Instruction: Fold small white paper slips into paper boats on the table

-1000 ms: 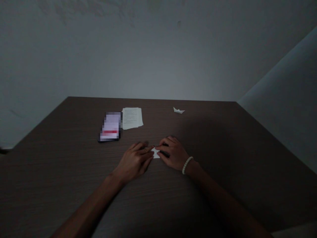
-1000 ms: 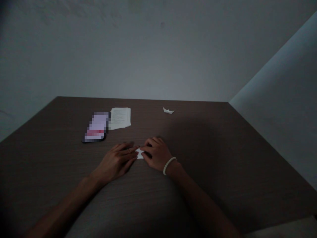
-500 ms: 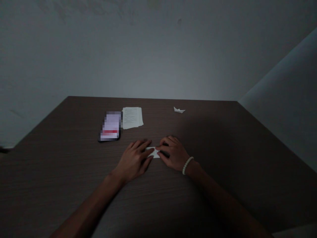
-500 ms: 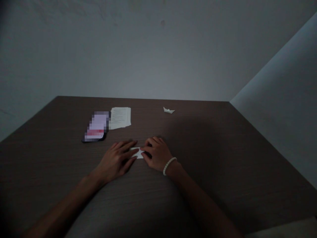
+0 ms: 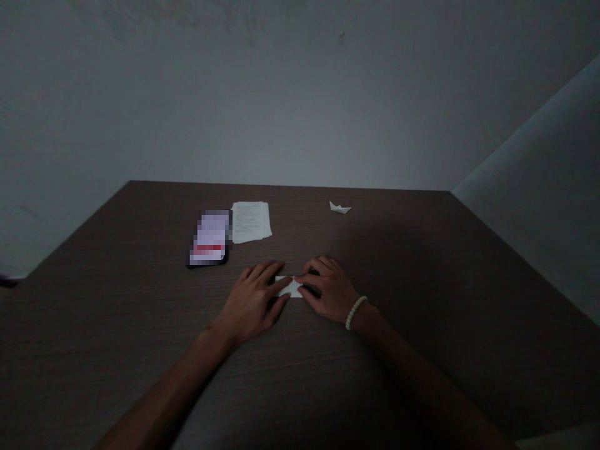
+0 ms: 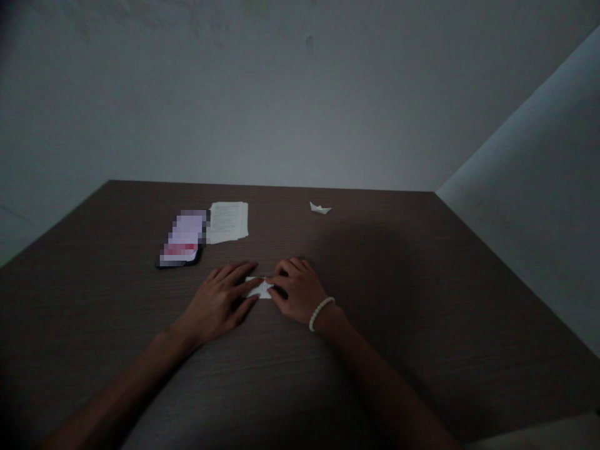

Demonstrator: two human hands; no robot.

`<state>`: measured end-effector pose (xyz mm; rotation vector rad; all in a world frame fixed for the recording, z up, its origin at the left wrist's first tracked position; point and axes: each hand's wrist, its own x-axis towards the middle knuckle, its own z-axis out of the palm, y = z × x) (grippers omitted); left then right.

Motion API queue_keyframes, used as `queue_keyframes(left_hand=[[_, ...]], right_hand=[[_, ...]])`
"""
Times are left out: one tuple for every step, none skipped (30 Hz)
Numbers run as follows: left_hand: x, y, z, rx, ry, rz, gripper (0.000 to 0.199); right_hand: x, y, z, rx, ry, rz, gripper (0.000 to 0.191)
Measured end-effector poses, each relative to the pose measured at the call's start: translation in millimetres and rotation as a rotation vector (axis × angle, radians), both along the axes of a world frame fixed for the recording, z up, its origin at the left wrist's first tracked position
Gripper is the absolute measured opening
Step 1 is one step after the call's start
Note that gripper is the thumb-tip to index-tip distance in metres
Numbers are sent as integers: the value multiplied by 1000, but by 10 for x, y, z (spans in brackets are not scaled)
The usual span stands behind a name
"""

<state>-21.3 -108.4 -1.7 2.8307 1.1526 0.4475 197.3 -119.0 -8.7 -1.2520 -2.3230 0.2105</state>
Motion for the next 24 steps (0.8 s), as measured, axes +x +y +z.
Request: queue_keyframes(left_hand=[[-1, 0, 2, -2, 0, 3, 38], [-1, 0, 4, -3, -2, 4, 39], [0, 0, 5, -4, -9, 5, 39], [2, 1, 6, -3, -18, 4, 39], [5, 1, 5, -2, -26, 3, 38], [9, 2, 5, 1, -33, 3, 38], [12, 2, 3, 5, -36, 4, 38], [14, 2, 2, 7, -38, 5, 37], [16, 2, 0, 7, -37, 8, 37], [16, 2, -1, 7, -37, 9, 37], [14, 2, -2, 6, -35, 11, 37], [11, 2, -2, 4, -34, 13, 37], [6, 1, -2, 2, -33, 13, 37], [1, 0, -2, 1, -36, 12, 37], [-5, -1, -2, -2, -43, 8, 36], [-11, -3, -1, -5, -54, 3, 35], [-17, -5, 0, -9, -68, -3, 34], [-22, -7, 1, -12, -83, -11, 33], [-26, -9, 2, -15, -97, -21, 32], [-30, -11, 1, -16, -110, -30, 31], [-33, -12, 0, -17, -120, -36, 30], [-35, -12, -3, -17, -128, -41, 29], [-37, -12, -7, -15, -134, -42, 28], [-37, -10, -11, -14, -135, -37, 28]], right_hand=[[0, -1, 2, 0, -4, -1, 18], [0, -2, 4, 0, -5, -2, 18], [0, -3, 6, 0, -6, -2, 18], [0, -4, 6, 0, -5, -2, 17], [-1, -4, 5, 0, -3, -2, 17], [-1, -5, 3, 1, 0, -2, 17], [-2, -4, 1, 2, 2, -3, 17], [-2, -4, -3, 4, 4, -6, 17], [-2, -4, -6, 5, 6, -11, 17], [-3, -3, -8, 4, 5, -15, 18], [-4, -3, -10, 2, 3, -19, 18], [-4, -2, -11, 0, 1, -21, 18], [-5, -1, -12, -2, -1, -23, 18], [-6, 0, -12, -4, 0, -24, 17], [-7, 1, -13, -4, 2, -26, 17], [-7, 2, -14, -4, 6, -27, 17], [-7, 2, -15, -4, 11, -27, 17], [-7, 2, -17, -4, 15, -28, 18], [-6, 1, -19, -4, 20, -30, 18], [-5, 1, -21, -3, 24, -32, 18], [-4, 1, -22, -1, 26, -34, 18], [-3, 0, -23, 1, 28, -36, 18], [-2, 0, -23, 3, 29, -35, 18], [-2, -1, -21, 4, 29, -34, 18]])
